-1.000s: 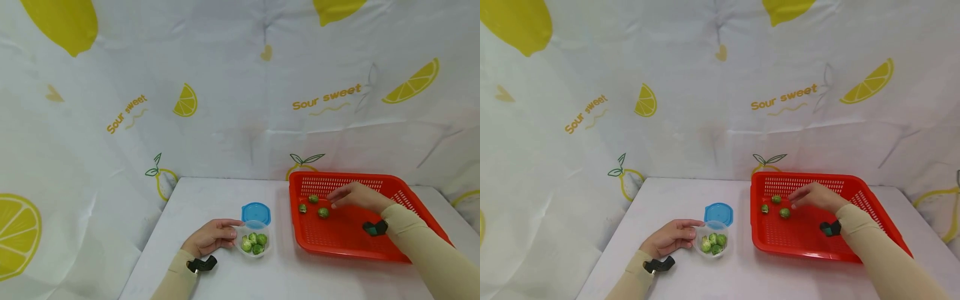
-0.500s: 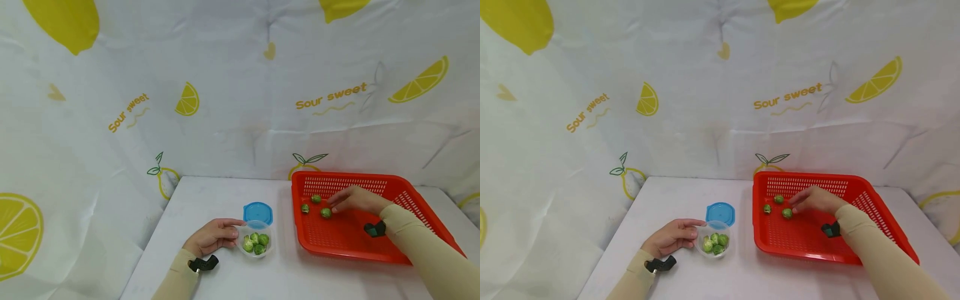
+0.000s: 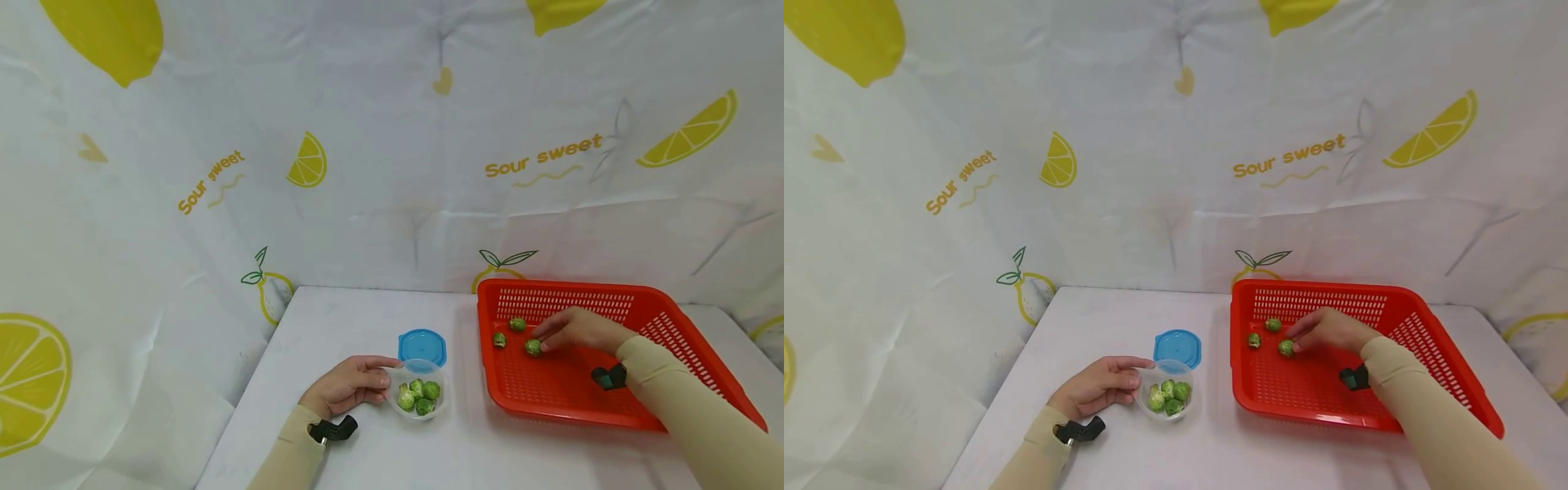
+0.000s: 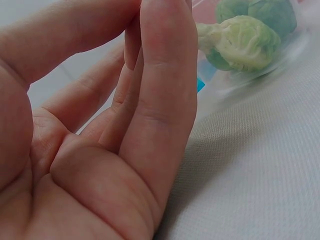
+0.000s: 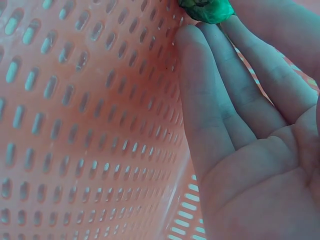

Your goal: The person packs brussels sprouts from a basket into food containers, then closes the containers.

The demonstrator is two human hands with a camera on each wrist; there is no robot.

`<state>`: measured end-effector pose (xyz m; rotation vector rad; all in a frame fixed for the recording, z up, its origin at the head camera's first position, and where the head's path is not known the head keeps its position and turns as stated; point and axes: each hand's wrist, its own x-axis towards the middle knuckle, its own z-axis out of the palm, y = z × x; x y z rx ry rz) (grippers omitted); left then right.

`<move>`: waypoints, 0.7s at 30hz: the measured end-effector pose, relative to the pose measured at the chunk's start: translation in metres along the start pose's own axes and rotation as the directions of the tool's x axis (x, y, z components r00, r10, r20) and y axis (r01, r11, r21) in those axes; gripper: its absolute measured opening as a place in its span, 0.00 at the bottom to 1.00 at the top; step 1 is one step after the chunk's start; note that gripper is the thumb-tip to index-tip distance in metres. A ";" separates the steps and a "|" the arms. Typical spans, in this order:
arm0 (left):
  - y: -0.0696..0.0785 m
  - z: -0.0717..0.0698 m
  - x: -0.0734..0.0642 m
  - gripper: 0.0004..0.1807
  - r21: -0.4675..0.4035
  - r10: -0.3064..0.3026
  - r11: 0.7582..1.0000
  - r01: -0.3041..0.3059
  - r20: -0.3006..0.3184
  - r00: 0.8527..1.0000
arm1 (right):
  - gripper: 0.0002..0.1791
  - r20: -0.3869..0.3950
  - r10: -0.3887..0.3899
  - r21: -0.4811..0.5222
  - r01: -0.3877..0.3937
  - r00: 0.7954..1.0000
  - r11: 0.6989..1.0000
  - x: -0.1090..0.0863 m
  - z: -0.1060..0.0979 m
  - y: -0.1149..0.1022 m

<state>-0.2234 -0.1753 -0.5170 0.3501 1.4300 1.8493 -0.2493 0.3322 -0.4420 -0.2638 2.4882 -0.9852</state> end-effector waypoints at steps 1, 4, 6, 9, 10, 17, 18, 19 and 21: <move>0.000 0.000 0.000 0.30 0.000 -0.002 1.000 0.002 -0.003 1.000 | 0.21 0.002 0.000 0.000 0.000 1.000 1.000 0.000 0.000 0.000; 0.000 -0.001 0.000 0.30 0.001 -0.004 1.000 0.004 -0.007 1.000 | 0.21 0.002 0.004 -0.006 -0.004 1.000 1.000 0.002 0.001 -0.001; -0.001 -0.001 0.000 0.30 0.001 -0.007 1.000 0.007 -0.010 1.000 | 0.22 0.001 0.008 -0.008 -0.008 1.000 1.000 0.003 0.001 -0.002; -0.001 -0.001 0.001 0.29 0.003 -0.009 1.000 0.009 -0.010 1.000 | 0.22 -0.004 0.018 -0.014 -0.018 1.000 1.000 0.002 0.002 -0.002; -0.002 -0.001 0.001 0.29 0.005 -0.009 1.000 0.009 -0.010 1.000 | 0.22 -0.004 0.024 -0.011 -0.024 1.000 1.000 0.002 0.003 -0.003; -0.002 -0.003 0.002 0.29 0.011 -0.008 1.000 0.008 -0.016 1.000 | 0.20 -0.010 0.033 -0.008 -0.033 0.999 0.999 0.004 0.004 -0.004; -0.002 -0.003 0.002 0.29 0.011 -0.009 1.000 0.009 -0.018 1.000 | 0.19 -0.012 0.033 -0.004 -0.033 0.999 0.999 0.004 0.004 -0.003; -0.002 -0.003 0.002 0.29 0.012 -0.010 1.000 0.010 -0.018 1.000 | 0.19 -0.013 0.030 -0.001 -0.030 0.999 1.000 0.005 0.004 -0.003; -0.002 -0.003 0.002 0.29 0.014 -0.011 1.000 0.011 -0.019 1.000 | 0.18 -0.015 0.020 -0.007 -0.020 1.000 1.000 0.006 0.005 -0.001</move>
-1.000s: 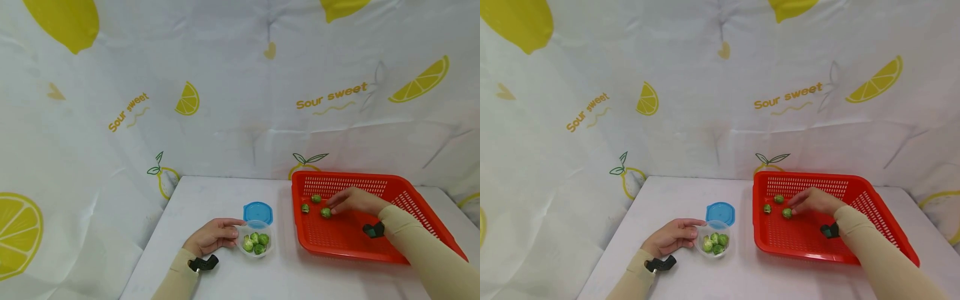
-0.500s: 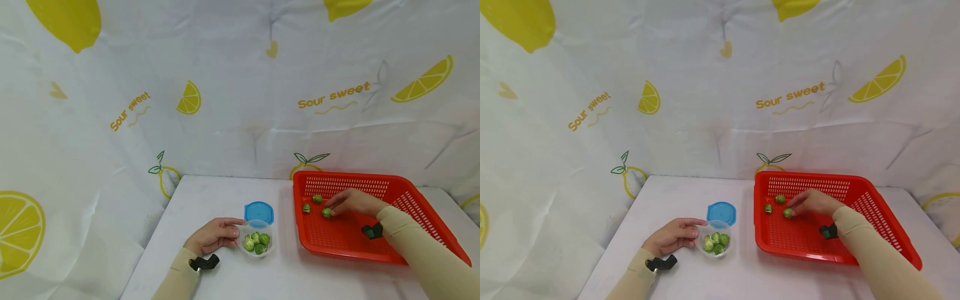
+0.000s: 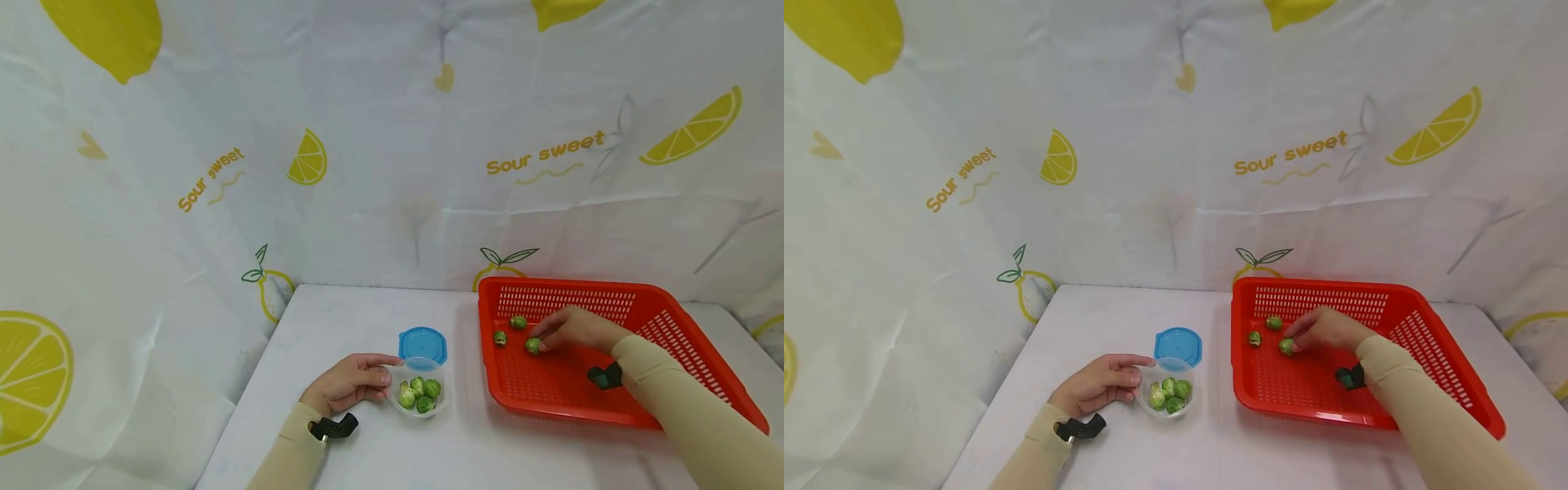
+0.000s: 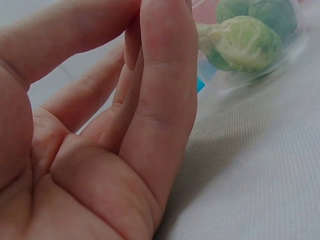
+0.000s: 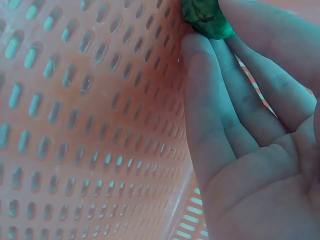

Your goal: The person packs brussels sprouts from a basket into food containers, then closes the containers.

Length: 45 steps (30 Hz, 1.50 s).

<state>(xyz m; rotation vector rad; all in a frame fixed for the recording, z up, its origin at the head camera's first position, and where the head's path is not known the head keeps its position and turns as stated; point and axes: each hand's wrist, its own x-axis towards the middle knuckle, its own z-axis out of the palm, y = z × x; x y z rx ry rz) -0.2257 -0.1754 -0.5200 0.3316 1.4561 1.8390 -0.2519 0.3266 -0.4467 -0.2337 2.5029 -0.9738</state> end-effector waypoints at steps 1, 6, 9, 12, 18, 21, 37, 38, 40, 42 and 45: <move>0.000 0.000 0.000 0.29 0.000 -0.001 1.000 0.001 0.000 1.000 | 0.18 -0.002 0.001 0.001 -0.001 1.000 1.000 0.000 0.000 0.001; 0.001 0.001 0.000 0.29 -0.006 -0.004 1.000 0.004 0.000 1.000 | 0.16 -0.006 0.004 0.007 -0.004 1.000 1.000 0.000 0.001 0.001; 0.001 0.002 0.000 0.29 -0.010 -0.003 1.000 0.003 0.005 1.000 | 0.16 -0.004 0.017 0.023 -0.017 1.000 1.000 -0.002 0.001 0.000; 0.001 0.002 0.001 0.29 -0.013 -0.004 1.000 0.004 0.007 1.000 | 0.16 -0.006 0.026 0.026 -0.026 1.000 0.999 -0.003 0.001 -0.002; 0.001 0.002 0.001 0.30 -0.008 -0.008 1.000 0.008 -0.001 1.000 | 0.15 -0.028 0.028 0.007 -0.028 0.999 1.000 -0.005 -0.001 -0.002; 0.001 0.003 0.001 0.30 -0.008 -0.005 1.000 0.005 0.004 1.000 | 0.16 -0.045 0.022 -0.007 -0.022 0.999 1.000 -0.007 -0.003 -0.003; 0.001 0.000 -0.001 0.30 -0.002 -0.007 1.000 0.007 -0.012 1.000 | 0.20 -0.100 -0.014 -0.005 0.013 0.995 1.000 -0.032 -0.008 -0.035; 0.000 0.000 -0.001 0.30 -0.003 -0.007 1.000 0.007 -0.012 1.000 | 0.20 -0.108 -0.015 -0.007 0.014 0.994 1.000 -0.035 -0.008 -0.038; 0.000 0.000 -0.001 0.30 -0.004 -0.008 1.000 0.008 -0.009 1.000 | 0.21 -0.125 -0.002 -0.004 0.002 0.992 1.000 -0.041 -0.006 -0.043; 0.000 0.000 -0.001 0.30 -0.006 -0.006 1.000 0.006 -0.005 1.000 | 0.22 -0.144 0.006 0.008 -0.005 0.990 1.000 -0.048 -0.004 -0.049; 0.001 0.002 -0.002 0.29 -0.006 -0.001 1.000 0.001 -0.001 1.000 | 0.23 -0.161 0.017 0.039 -0.011 0.987 0.999 -0.056 0.002 -0.059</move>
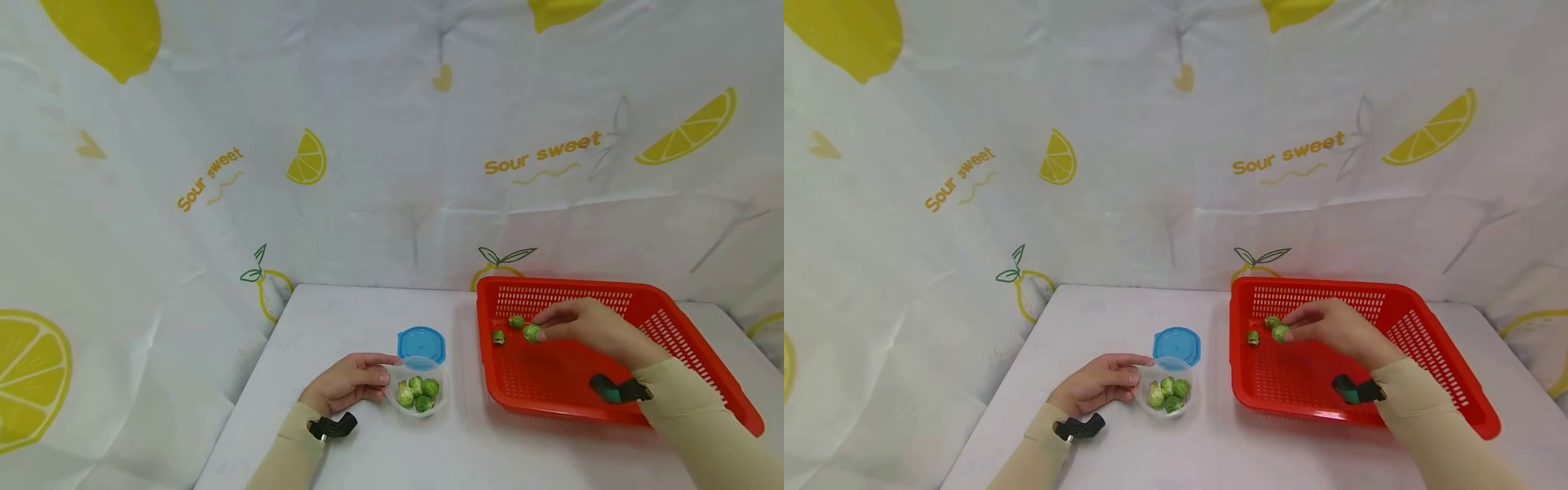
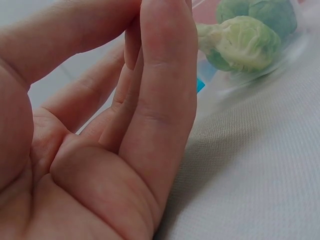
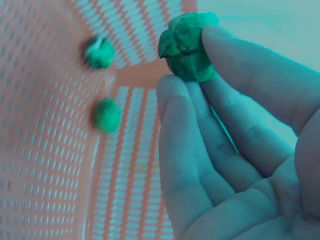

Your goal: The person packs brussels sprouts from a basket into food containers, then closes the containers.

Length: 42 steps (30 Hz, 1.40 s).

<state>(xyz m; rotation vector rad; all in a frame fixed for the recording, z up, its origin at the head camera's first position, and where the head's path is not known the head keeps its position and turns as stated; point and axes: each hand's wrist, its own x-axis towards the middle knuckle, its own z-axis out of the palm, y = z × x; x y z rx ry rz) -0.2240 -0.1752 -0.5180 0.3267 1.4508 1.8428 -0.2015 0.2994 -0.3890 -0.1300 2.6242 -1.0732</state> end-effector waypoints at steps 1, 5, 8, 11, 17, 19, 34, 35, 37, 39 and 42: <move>0.000 0.000 0.000 0.29 0.000 0.002 1.000 -0.002 0.001 1.000 | 0.23 -0.004 0.003 0.011 -0.003 1.000 1.000 -0.002 0.002 -0.003; 0.000 -0.001 -0.002 0.29 -0.003 0.003 1.000 -0.003 0.000 1.000 | 0.24 -0.008 -0.014 0.065 0.014 1.000 0.998 -0.008 0.014 -0.016; -0.002 -0.004 -0.003 0.29 -0.004 -0.001 1.000 0.001 -0.006 1.000 | 0.24 -0.016 -0.022 0.106 0.024 1.000 0.994 -0.011 0.023 -0.026; -0.003 -0.006 -0.004 0.29 -0.005 -0.004 1.000 0.004 -0.013 1.000 | 0.24 -0.025 -0.035 0.144 0.038 0.999 0.989 -0.013 0.032 -0.036; -0.003 -0.007 -0.004 0.30 0.004 -0.004 1.000 0.004 -0.011 1.000 | 0.22 -0.031 -0.041 0.220 0.047 0.999 0.974 -0.013 0.054 -0.059; -0.002 -0.006 -0.004 0.29 0.005 -0.005 1.000 0.005 -0.013 1.000 | 0.21 -0.031 -0.033 0.241 0.039 0.999 0.970 -0.013 0.063 -0.067; 0.003 -0.001 0.001 0.29 0.013 0.001 1.000 -0.001 -0.015 1.000 | 0.15 -0.010 -0.110 0.270 0.108 0.994 0.957 -0.004 0.114 -0.102; 0.003 0.000 0.001 0.29 0.013 0.001 1.000 -0.001 -0.014 1.000 | 0.15 -0.006 -0.113 0.272 0.111 0.994 0.956 -0.004 0.117 -0.104; 0.003 0.000 0.001 0.29 0.010 0.002 1.000 -0.002 -0.012 1.000 | 0.14 -0.002 -0.121 0.278 0.117 0.993 0.953 -0.003 0.123 -0.107; 0.003 0.000 0.001 0.30 0.008 0.003 1.000 -0.003 -0.009 1.000 | 0.14 -0.003 -0.137 0.281 0.132 0.991 0.951 -0.003 0.129 -0.109; 0.002 0.000 0.001 0.29 0.007 0.007 1.000 -0.007 -0.002 1.000 | 0.14 -0.003 -0.161 0.282 0.155 0.987 0.947 -0.001 0.138 -0.112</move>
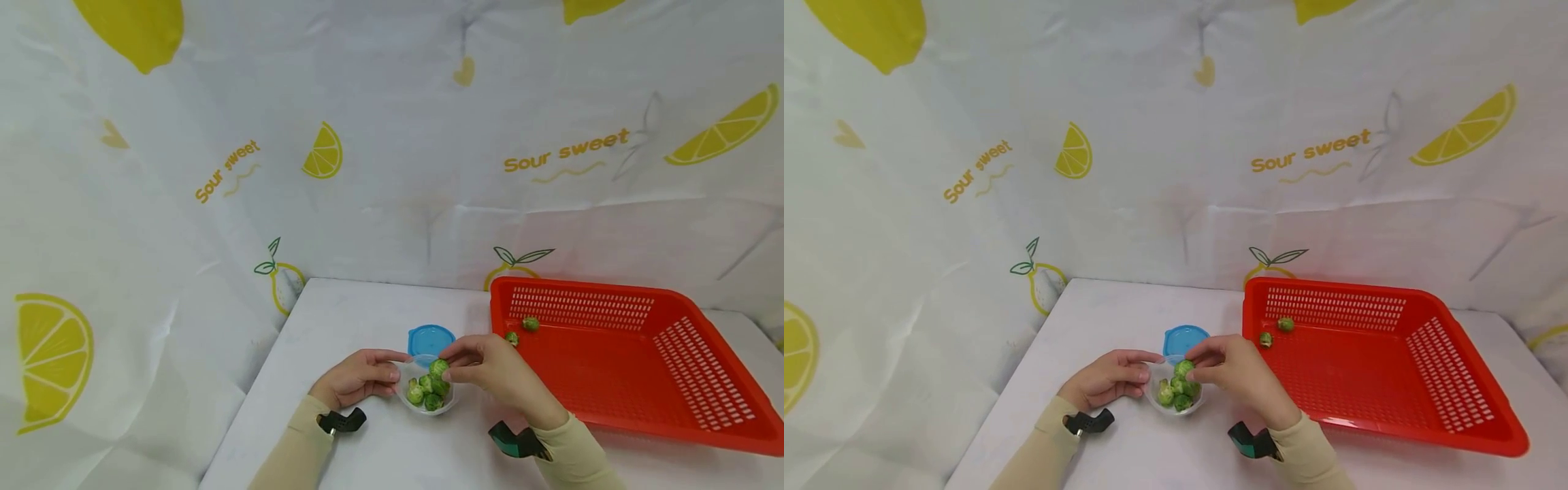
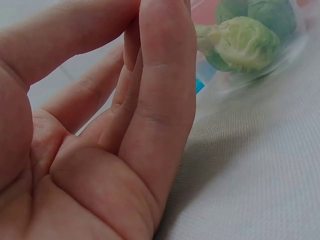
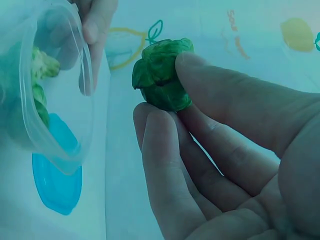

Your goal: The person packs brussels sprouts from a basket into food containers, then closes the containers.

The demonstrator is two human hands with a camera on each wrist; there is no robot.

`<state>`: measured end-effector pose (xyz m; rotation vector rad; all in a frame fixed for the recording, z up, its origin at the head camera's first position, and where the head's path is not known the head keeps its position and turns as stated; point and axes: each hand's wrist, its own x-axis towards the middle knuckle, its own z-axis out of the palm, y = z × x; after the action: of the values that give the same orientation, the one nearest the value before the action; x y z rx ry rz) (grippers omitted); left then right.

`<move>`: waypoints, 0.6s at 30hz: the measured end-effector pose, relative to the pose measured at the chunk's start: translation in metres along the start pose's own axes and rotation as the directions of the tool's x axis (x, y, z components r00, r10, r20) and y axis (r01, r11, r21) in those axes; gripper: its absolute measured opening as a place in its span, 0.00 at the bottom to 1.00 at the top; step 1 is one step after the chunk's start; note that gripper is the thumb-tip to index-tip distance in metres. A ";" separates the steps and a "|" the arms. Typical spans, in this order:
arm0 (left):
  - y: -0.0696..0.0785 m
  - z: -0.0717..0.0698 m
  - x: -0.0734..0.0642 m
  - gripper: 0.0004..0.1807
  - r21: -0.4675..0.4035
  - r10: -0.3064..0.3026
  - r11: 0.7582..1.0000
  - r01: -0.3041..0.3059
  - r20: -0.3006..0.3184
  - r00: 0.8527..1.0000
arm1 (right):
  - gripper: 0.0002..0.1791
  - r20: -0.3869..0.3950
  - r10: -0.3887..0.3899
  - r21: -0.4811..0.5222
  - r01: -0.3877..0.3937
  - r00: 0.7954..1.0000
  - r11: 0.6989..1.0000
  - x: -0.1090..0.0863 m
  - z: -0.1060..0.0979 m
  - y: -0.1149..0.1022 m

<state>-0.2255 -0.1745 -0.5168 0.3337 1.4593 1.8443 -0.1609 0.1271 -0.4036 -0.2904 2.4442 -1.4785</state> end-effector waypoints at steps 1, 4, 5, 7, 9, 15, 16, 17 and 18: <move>0.000 -0.001 0.000 0.29 -0.001 0.003 1.000 -0.003 0.004 1.000 | 0.14 0.002 -0.005 -0.005 0.005 1.000 1.000 0.001 0.003 0.000; -0.001 -0.002 0.002 0.28 0.003 0.011 1.000 -0.011 0.016 1.000 | 0.13 0.000 -0.023 -0.032 0.023 1.000 0.999 0.005 0.012 0.001; -0.001 -0.002 0.002 0.28 0.001 0.014 1.000 -0.014 0.018 1.000 | 0.13 -0.003 -0.029 -0.043 0.029 1.000 0.999 0.006 0.014 0.001; 0.000 -0.002 0.002 0.29 0.002 0.019 1.000 -0.019 0.020 1.000 | 0.12 -0.007 -0.040 -0.066 0.040 0.999 0.997 0.007 0.019 0.001; 0.001 -0.002 0.002 0.29 0.002 0.020 1.000 -0.020 0.018 1.000 | 0.12 -0.011 -0.049 -0.086 0.048 0.999 0.995 0.008 0.024 0.002; -0.001 -0.004 0.002 0.28 -0.003 0.008 1.000 -0.008 0.021 1.000 | 0.12 0.001 -0.042 -0.099 0.042 0.999 0.994 0.010 0.034 0.003; -0.002 -0.005 0.002 0.28 -0.004 0.008 1.000 -0.008 0.019 1.000 | 0.11 0.005 -0.040 -0.098 0.040 0.999 0.994 0.010 0.036 0.003; -0.003 -0.005 0.002 0.28 -0.005 0.009 1.000 -0.009 0.020 1.000 | 0.11 0.008 -0.041 -0.100 0.041 0.999 0.994 0.011 0.037 0.004; -0.003 -0.005 0.002 0.28 -0.007 0.008 1.000 -0.008 0.020 1.000 | 0.11 0.012 -0.035 -0.097 0.036 0.999 0.995 0.011 0.039 0.004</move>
<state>-0.2290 -0.1765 -0.5221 0.3543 1.4401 1.8466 -0.1586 0.0934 -0.4262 -0.3623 2.5201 -1.3704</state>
